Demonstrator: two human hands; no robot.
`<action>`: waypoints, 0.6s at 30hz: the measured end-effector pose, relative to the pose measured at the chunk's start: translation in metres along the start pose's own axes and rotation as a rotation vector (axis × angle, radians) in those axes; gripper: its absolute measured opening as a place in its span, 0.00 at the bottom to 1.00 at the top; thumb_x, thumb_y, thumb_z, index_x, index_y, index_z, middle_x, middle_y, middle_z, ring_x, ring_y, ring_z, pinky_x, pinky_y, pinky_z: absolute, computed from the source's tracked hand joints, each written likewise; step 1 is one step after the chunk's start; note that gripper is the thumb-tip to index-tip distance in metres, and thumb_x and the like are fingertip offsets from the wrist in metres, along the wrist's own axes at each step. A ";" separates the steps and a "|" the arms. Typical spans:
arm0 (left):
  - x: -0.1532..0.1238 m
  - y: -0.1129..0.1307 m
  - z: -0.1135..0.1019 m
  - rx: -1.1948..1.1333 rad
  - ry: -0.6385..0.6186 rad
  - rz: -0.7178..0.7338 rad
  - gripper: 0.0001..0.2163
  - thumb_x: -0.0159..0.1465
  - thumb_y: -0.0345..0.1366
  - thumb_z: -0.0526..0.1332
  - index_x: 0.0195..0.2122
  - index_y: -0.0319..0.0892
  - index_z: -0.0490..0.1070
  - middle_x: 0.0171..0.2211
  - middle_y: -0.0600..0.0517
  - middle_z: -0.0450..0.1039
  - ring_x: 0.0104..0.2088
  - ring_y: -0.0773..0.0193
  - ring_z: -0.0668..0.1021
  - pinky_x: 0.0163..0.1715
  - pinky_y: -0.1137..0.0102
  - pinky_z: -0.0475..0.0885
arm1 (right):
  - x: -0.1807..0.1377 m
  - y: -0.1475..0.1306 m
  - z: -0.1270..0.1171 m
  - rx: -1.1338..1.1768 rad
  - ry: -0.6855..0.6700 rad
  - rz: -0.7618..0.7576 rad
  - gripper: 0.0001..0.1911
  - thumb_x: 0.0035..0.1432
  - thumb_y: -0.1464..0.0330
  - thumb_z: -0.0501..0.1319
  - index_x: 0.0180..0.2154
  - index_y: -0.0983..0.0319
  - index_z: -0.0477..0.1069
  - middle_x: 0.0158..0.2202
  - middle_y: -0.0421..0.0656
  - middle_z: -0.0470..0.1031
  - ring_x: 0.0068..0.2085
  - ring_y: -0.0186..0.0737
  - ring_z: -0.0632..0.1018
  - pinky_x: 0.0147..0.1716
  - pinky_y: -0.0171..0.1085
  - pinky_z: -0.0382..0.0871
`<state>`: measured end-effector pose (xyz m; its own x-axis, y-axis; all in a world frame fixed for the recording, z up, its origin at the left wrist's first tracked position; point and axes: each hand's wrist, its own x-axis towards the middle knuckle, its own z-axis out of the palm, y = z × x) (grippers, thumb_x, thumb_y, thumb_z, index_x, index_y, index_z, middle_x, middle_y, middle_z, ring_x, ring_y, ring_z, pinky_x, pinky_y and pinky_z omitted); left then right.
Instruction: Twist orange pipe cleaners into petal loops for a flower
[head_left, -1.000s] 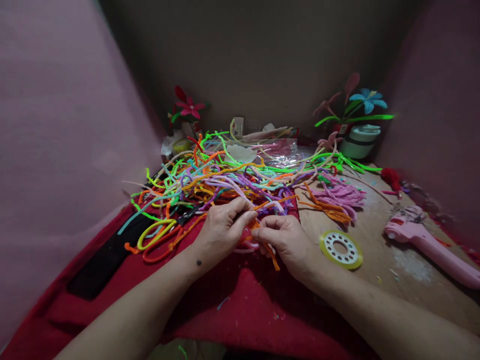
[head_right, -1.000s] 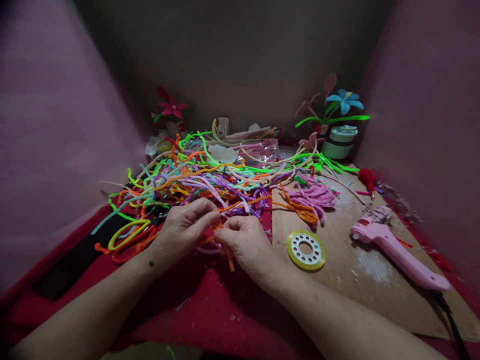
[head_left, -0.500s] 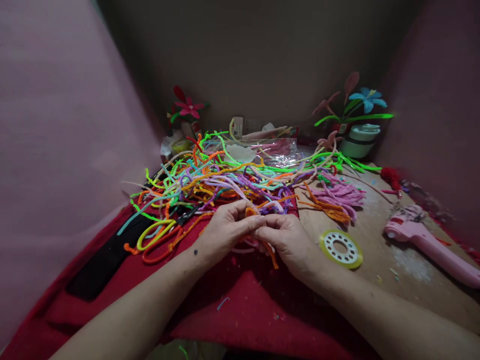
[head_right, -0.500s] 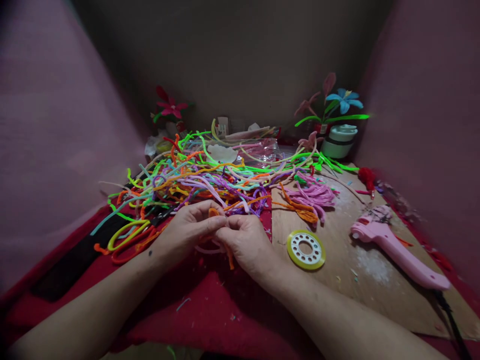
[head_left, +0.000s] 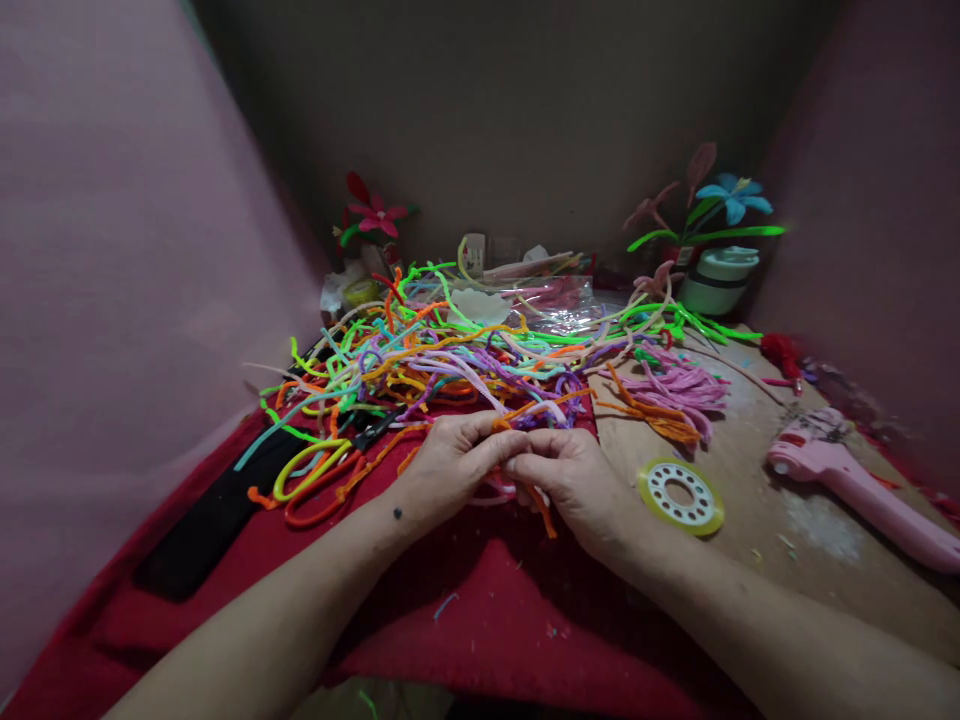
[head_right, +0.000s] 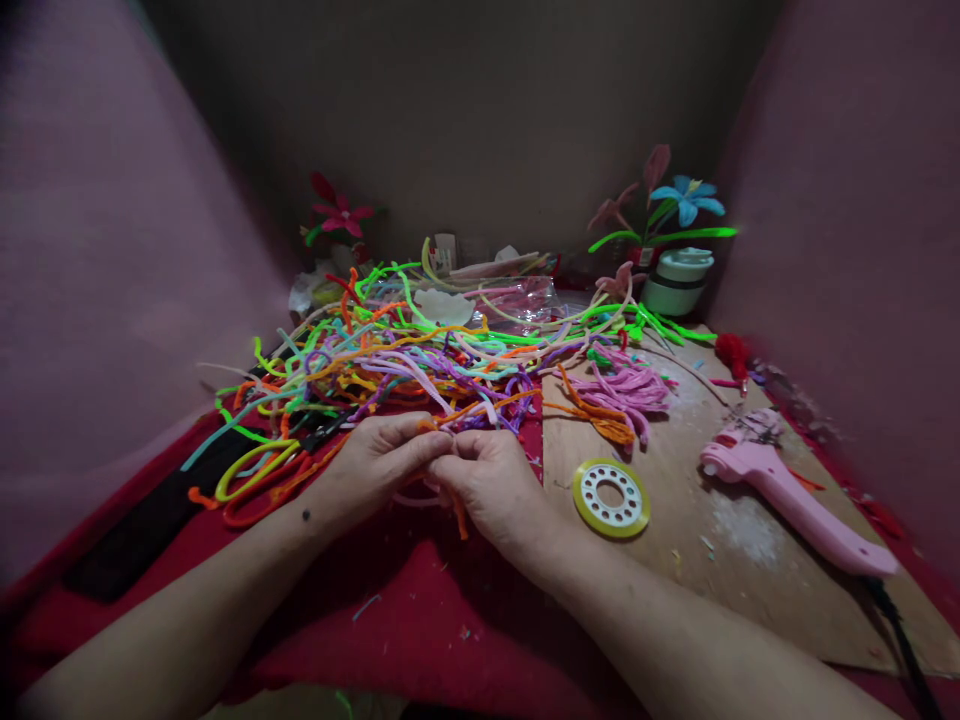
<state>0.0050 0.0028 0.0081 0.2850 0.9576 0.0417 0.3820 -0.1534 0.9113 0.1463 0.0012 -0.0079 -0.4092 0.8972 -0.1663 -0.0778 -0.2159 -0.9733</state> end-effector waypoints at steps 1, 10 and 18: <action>-0.001 -0.001 0.000 0.043 0.023 0.042 0.12 0.59 0.35 0.57 0.20 0.37 0.66 0.17 0.59 0.61 0.20 0.75 0.63 0.21 0.79 0.58 | 0.000 0.000 0.000 -0.002 -0.001 0.003 0.05 0.40 0.70 0.55 0.18 0.64 0.67 0.13 0.35 0.61 0.16 0.28 0.61 0.16 0.30 0.53; 0.000 0.001 -0.002 0.049 0.055 -0.003 0.13 0.59 0.39 0.58 0.20 0.37 0.66 0.18 0.58 0.60 0.20 0.74 0.62 0.19 0.79 0.57 | -0.002 -0.001 -0.001 -0.017 0.012 -0.002 0.07 0.41 0.69 0.56 0.16 0.63 0.63 0.13 0.35 0.61 0.15 0.27 0.60 0.13 0.29 0.53; -0.003 0.000 0.000 0.085 0.104 0.045 0.16 0.60 0.40 0.57 0.17 0.39 0.59 0.16 0.59 0.54 0.19 0.74 0.59 0.18 0.78 0.55 | -0.002 -0.005 -0.001 -0.024 -0.002 -0.014 0.09 0.43 0.69 0.57 0.15 0.63 0.63 0.13 0.35 0.62 0.16 0.27 0.61 0.15 0.29 0.53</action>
<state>0.0042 0.0000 0.0076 0.2124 0.9687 0.1283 0.4450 -0.2128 0.8699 0.1485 0.0006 -0.0033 -0.4101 0.8992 -0.1527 -0.0619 -0.1945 -0.9789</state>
